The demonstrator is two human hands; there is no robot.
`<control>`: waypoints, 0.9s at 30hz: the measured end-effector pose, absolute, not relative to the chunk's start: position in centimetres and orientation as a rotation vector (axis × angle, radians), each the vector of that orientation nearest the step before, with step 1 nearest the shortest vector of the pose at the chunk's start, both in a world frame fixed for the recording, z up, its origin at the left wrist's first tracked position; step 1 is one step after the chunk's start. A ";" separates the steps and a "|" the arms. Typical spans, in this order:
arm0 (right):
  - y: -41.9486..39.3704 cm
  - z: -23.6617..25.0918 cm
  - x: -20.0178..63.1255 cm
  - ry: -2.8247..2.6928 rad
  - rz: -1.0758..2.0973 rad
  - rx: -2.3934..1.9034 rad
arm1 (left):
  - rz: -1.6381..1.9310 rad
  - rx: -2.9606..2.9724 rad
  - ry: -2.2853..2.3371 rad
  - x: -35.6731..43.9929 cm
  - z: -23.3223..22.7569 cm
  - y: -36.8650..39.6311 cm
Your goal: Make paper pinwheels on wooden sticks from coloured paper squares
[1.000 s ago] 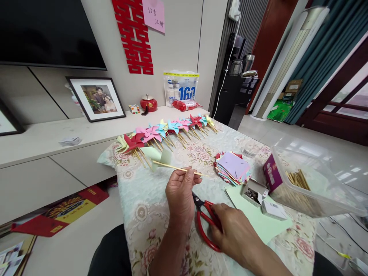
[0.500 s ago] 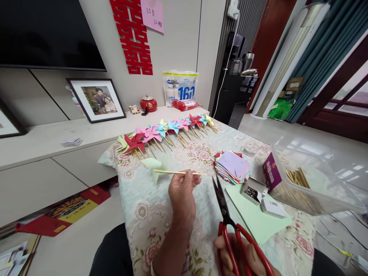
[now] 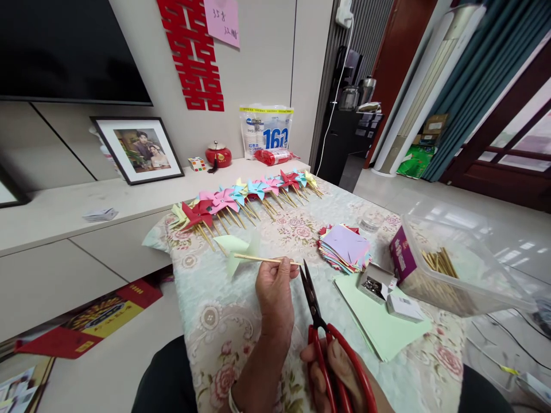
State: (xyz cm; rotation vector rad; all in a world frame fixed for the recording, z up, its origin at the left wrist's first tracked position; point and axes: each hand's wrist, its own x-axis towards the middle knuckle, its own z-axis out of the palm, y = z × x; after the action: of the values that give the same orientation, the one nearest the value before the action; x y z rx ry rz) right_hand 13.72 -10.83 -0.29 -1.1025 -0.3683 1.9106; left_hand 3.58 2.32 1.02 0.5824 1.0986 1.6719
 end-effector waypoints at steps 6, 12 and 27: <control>-9.9 0.2 13.2 -0.426 1.952 -1.096 | 1.675 0.594 1.155 3.7 0.2 2.6; -9.8 -0.2 12.6 -0.502 1.892 -1.157 | 1.637 0.645 1.249 3.8 -1.1 3.2; -8.8 -0.5 11.8 -0.519 1.882 -1.100 | 1.563 0.717 1.378 3.8 -3.1 3.8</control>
State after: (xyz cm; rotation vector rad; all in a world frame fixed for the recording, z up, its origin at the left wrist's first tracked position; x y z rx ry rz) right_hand 11.75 -8.77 -0.47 -1.1000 -0.5194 1.8815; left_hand 3.79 3.79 -3.08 0.7169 1.3782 1.5627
